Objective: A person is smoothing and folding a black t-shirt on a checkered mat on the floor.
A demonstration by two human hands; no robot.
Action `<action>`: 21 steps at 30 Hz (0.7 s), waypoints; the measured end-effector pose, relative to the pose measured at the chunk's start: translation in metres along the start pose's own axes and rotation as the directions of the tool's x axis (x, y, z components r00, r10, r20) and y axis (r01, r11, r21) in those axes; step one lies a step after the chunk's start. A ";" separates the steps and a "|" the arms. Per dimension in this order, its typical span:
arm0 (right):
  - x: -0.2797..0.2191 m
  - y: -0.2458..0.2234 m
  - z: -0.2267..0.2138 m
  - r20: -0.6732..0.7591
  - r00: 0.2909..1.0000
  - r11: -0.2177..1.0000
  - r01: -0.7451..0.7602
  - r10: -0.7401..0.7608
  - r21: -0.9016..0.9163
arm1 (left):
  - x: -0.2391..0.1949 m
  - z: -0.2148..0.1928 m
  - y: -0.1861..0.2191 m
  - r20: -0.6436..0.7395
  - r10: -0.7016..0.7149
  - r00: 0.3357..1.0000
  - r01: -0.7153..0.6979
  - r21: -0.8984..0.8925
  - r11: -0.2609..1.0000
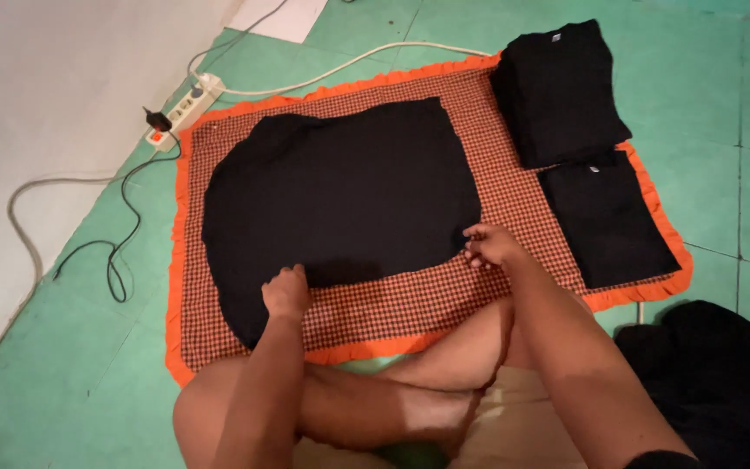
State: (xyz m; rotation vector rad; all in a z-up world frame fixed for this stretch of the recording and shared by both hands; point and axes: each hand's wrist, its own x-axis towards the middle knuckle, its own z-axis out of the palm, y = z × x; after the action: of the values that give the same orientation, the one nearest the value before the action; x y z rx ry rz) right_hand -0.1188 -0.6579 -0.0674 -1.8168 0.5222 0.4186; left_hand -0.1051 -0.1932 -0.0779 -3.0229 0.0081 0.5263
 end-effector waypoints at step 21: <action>-0.014 -0.019 -0.020 -0.163 0.983 0.870 -0.153 0.084 -0.468 | -0.047 -0.097 -0.011 0.196 -0.206 0.959 0.270 -0.392 0.880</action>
State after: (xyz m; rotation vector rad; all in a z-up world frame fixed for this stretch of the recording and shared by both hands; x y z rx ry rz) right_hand -0.1194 -0.6698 -0.0387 -2.3136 0.6720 0.5448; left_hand -0.1163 -0.1898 0.0302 -3.3026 -0.5501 0.8202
